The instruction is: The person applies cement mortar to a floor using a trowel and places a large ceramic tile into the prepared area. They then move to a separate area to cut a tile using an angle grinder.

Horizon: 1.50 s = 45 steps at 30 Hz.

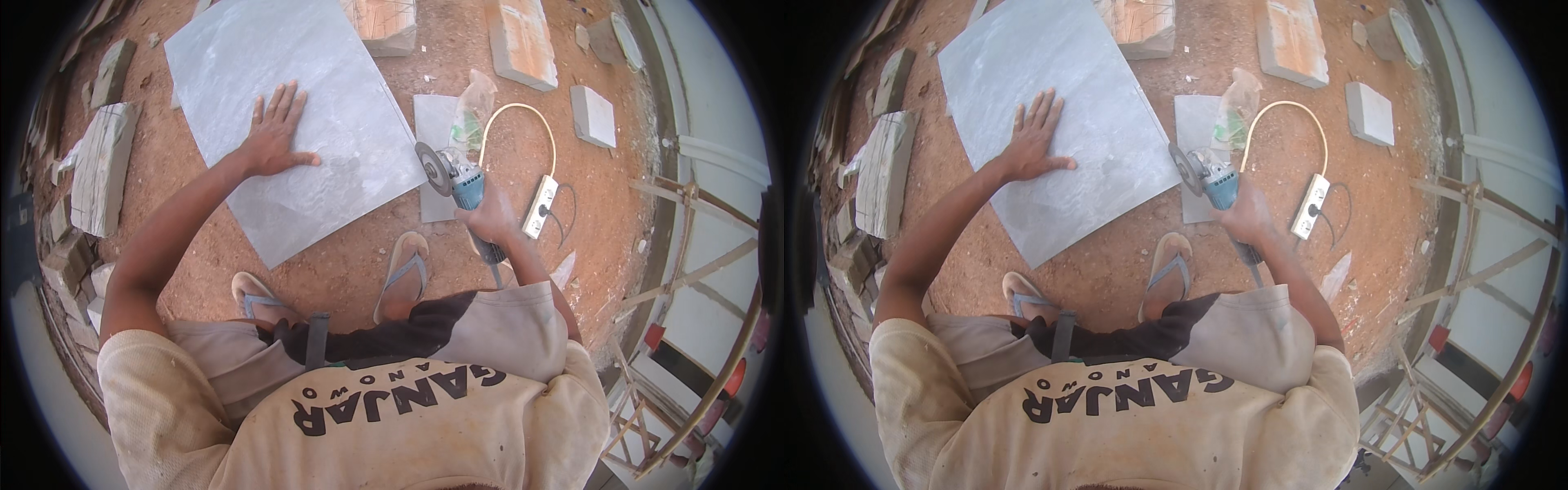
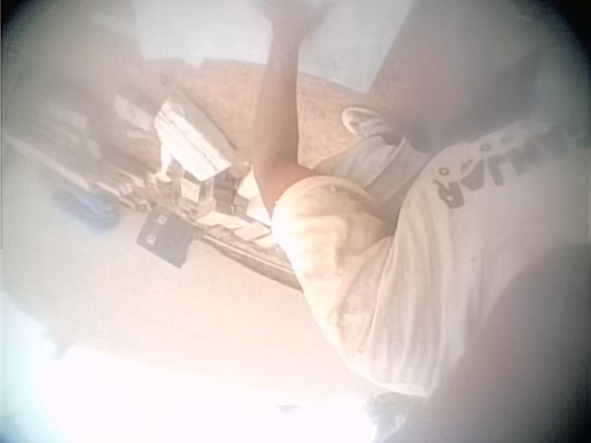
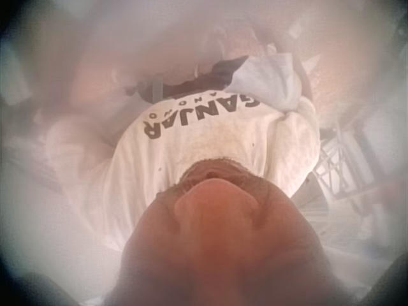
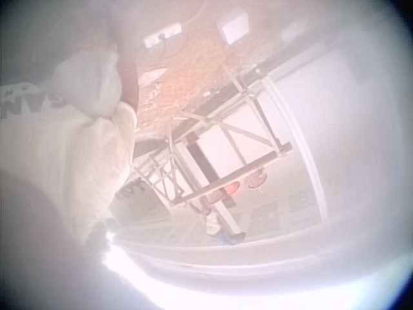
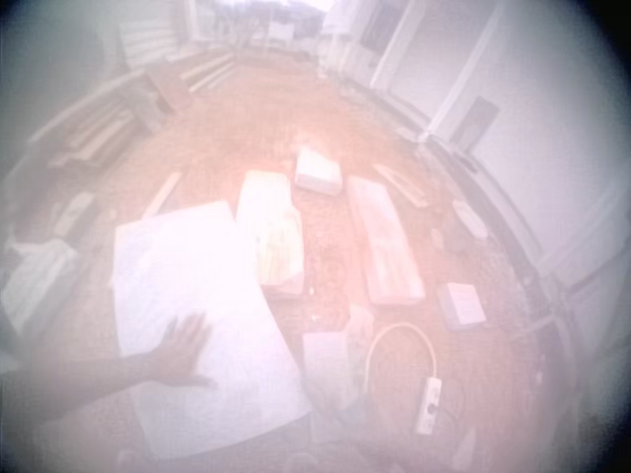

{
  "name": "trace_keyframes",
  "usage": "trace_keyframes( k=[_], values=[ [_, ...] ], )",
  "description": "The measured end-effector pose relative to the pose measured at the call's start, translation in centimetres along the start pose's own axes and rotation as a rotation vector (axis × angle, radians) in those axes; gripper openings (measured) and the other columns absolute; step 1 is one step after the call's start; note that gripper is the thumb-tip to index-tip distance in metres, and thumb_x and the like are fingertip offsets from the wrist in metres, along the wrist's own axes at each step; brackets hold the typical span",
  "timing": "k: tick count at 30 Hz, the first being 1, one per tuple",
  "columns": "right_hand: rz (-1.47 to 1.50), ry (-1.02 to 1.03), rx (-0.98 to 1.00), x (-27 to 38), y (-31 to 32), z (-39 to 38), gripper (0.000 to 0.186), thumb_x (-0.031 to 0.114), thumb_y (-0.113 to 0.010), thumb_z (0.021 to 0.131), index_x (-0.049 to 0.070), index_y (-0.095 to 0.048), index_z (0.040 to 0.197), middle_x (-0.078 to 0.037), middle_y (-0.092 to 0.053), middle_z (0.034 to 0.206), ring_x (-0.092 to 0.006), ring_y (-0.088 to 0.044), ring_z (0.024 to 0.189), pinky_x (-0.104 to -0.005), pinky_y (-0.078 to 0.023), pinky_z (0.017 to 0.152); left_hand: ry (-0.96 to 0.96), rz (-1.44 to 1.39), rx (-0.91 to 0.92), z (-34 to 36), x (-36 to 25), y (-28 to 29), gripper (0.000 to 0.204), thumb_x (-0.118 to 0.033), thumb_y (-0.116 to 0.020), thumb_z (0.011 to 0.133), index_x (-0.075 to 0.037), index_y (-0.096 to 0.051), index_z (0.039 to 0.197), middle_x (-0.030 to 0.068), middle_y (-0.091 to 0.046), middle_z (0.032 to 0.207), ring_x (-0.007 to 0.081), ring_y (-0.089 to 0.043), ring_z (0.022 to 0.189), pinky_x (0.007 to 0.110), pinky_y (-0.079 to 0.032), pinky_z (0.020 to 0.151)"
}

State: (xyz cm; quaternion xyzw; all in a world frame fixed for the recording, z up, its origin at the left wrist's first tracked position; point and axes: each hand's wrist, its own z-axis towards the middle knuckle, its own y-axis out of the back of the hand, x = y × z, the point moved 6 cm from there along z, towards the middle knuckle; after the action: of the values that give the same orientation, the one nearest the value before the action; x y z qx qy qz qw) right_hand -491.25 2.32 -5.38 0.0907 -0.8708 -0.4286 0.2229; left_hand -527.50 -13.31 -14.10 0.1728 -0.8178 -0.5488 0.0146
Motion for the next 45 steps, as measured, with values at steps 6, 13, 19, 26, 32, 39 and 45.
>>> trace_keyframes(
  k=[6,13,19,26,32,39,45],
  values=[
    [0.052,0.021,-0.034,-0.5,-0.4,0.6,0.075,0.027,-0.076,0.066,-0.007,-0.048,0.127,-0.032,-0.065,0.111,-0.0461,-0.064,0.106,-0.0502,-0.051,0.091,-0.014,-0.021,-0.032,-0.2,-0.1,0.1,0.134,-0.087,-0.059,0.069,-0.008,-0.003,0.161,0.0184,0.002,0.167,0.0315,0.009,0.155,0.055,0.005,0.125],
    [0.081,-0.008,-0.041,0.2,0.0,1.3,0.079,0.026,-0.076,0.066,-0.004,-0.048,0.134,-0.029,-0.065,0.119,-0.0425,-0.063,0.113,-0.0459,-0.05,0.097,-0.022,-0.024,-0.014,-0.2,-0.3,0.4,0.131,-0.084,-0.062,0.072,-0.006,-0.005,0.161,0.0202,0.001,0.167,0.0329,0.008,0.155,0.057,0.004,0.124],
    [-0.002,0.053,-0.065,1.6,0.3,2.6,0.084,0.031,-0.077,0.068,-0.011,-0.042,0.132,-0.035,-0.065,0.108,-0.047,-0.065,0.105,-0.0501,-0.053,0.089,-0.007,-0.005,-0.016,-0.2,-0.2,0.3,0.13,-0.085,-0.06,0.072,-0.007,-0.005,0.161,0.0189,0.0,0.167,0.0313,0.007,0.155,0.056,0.004,0.125],
    [-0.013,0.09,-0.078,1.0,-0.1,2.5,0.089,0.033,-0.077,0.068,-0.01,-0.04,0.137,-0.033,-0.066,0.106,-0.0475,-0.065,0.102,-0.0502,-0.053,0.088,0.001,-0.01,0.007,-0.2,-0.2,0.4,0.131,-0.087,-0.058,0.071,-0.008,-0.004,0.161,0.018,0.001,0.167,0.0303,0.009,0.155,0.055,0.003,0.125],
    [0.034,-0.014,-0.02,-0.1,-1.2,1.6,0.083,0.028,-0.076,0.066,-0.004,-0.046,0.137,-0.03,-0.065,0.118,-0.044,-0.063,0.112,-0.0467,-0.05,0.096,-0.013,0.009,-0.011,0.0,-0.2,0.2,0.133,-0.089,-0.056,0.07,-0.007,-0.004,0.161,0.0188,0.001,0.167,0.0311,0.009,0.155,0.055,0.004,0.125],
    [0.033,0.026,-0.052,0.1,-1.0,2.3,0.09,0.028,-0.074,0.066,-0.006,-0.04,0.141,-0.031,-0.065,0.114,-0.0459,-0.064,0.109,-0.0488,-0.051,0.093,-0.02,-0.014,-0.017,-0.1,0.0,-0.1,0.133,-0.09,-0.055,0.07,-0.006,-0.005,0.161,0.0197,0.0,0.167,0.032,0.008,0.155,0.056,0.005,0.124],
    [0.037,0.065,-0.059,0.7,-0.4,2.9,0.09,0.03,-0.074,0.066,-0.008,-0.039,0.14,-0.033,-0.066,0.109,-0.0474,-0.065,0.105,-0.0505,-0.053,0.09,-0.019,-0.012,-0.02,0.0,-0.1,-0.1,0.133,-0.089,-0.056,0.069,-0.007,-0.005,0.161,0.0199,0.0,0.167,0.0325,0.008,0.155,0.056,0.005,0.124]
  ],
)
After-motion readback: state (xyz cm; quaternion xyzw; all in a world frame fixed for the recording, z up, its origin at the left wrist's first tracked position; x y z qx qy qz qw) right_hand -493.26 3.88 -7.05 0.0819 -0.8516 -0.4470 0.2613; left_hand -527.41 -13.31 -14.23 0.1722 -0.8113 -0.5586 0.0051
